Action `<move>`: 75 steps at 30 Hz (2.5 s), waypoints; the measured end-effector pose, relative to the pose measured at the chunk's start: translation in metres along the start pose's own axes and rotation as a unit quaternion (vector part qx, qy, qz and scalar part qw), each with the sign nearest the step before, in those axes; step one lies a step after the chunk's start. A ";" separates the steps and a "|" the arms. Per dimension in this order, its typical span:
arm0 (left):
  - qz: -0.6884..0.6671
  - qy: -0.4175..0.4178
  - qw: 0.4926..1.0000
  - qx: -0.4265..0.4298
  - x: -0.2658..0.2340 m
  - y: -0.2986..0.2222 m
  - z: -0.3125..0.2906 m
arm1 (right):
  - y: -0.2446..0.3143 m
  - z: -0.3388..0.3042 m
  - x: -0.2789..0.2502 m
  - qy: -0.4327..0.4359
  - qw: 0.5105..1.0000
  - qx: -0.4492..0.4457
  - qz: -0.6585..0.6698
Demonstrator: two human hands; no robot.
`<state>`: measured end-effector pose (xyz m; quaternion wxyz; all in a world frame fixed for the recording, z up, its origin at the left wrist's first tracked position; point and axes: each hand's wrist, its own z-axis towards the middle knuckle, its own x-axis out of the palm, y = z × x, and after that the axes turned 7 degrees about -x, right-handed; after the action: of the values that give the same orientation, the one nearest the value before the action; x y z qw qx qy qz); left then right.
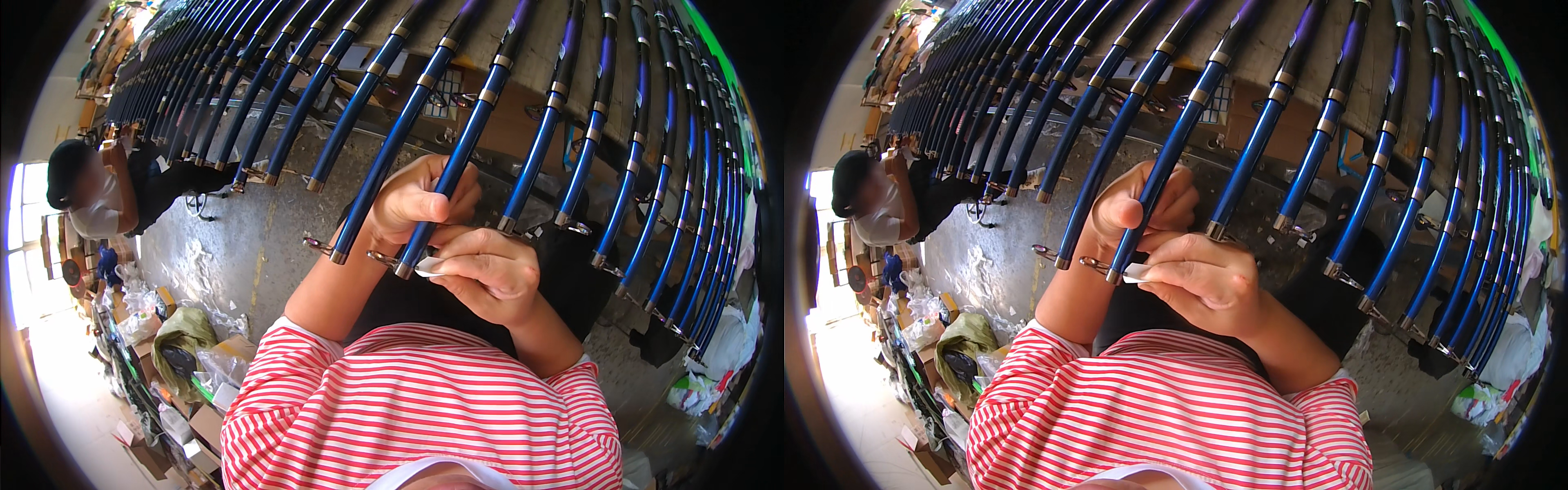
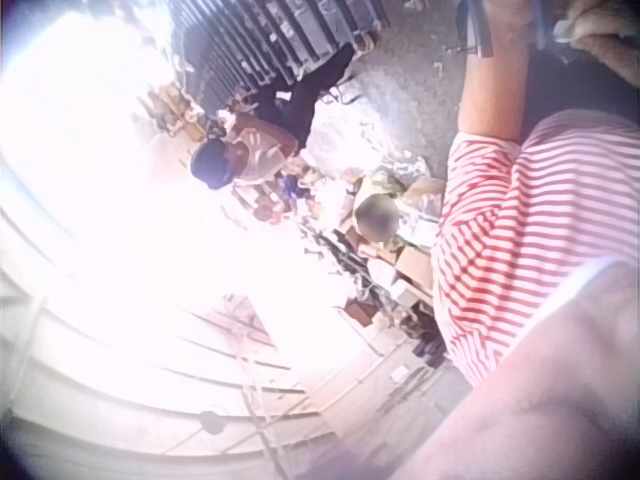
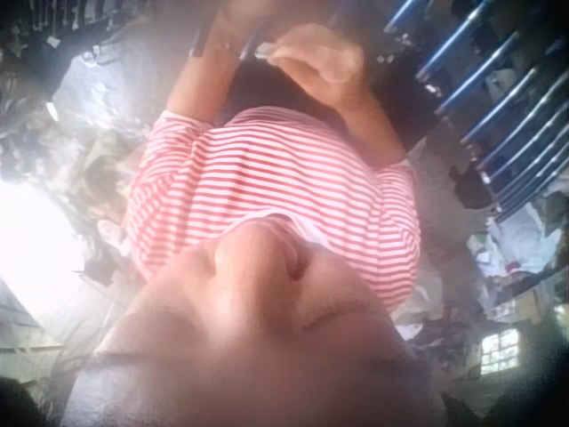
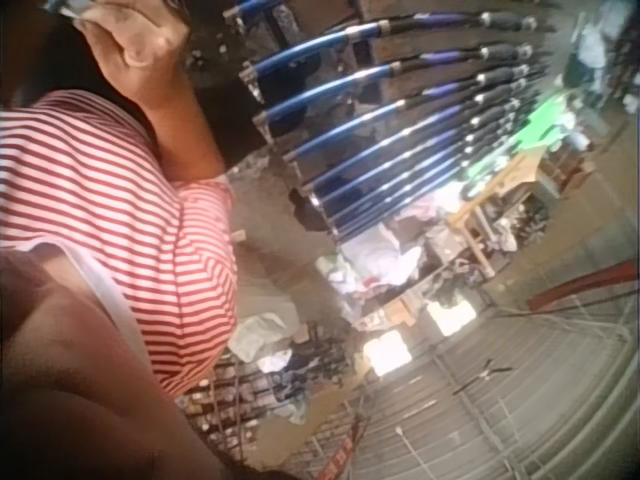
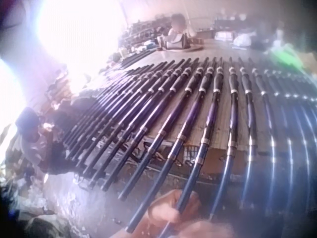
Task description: The person attaches metal guide rings to blue poles. They peel and apply small adhesive strips to the poles by hand and slide the metal rings over them.
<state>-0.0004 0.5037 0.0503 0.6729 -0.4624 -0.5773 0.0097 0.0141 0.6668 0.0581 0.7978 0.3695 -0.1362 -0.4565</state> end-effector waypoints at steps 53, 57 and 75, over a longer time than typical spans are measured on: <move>-0.142 0.012 0.989 0.042 0.001 0.052 0.020 | 0.008 -0.034 -0.036 -0.059 0.998 -0.012 0.030; -0.129 0.003 0.991 0.041 0.001 0.052 0.021 | 0.008 -0.033 -0.038 -0.045 0.998 -0.017 0.034; -0.059 -0.013 0.998 0.006 0.010 0.039 0.021 | 0.008 -0.033 -0.041 -0.021 0.999 -0.013 0.037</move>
<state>0.0071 0.5442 0.0310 0.6676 -0.4232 -0.6122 -0.0210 0.0149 0.7187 0.0459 0.8162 0.3440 -0.1602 -0.4357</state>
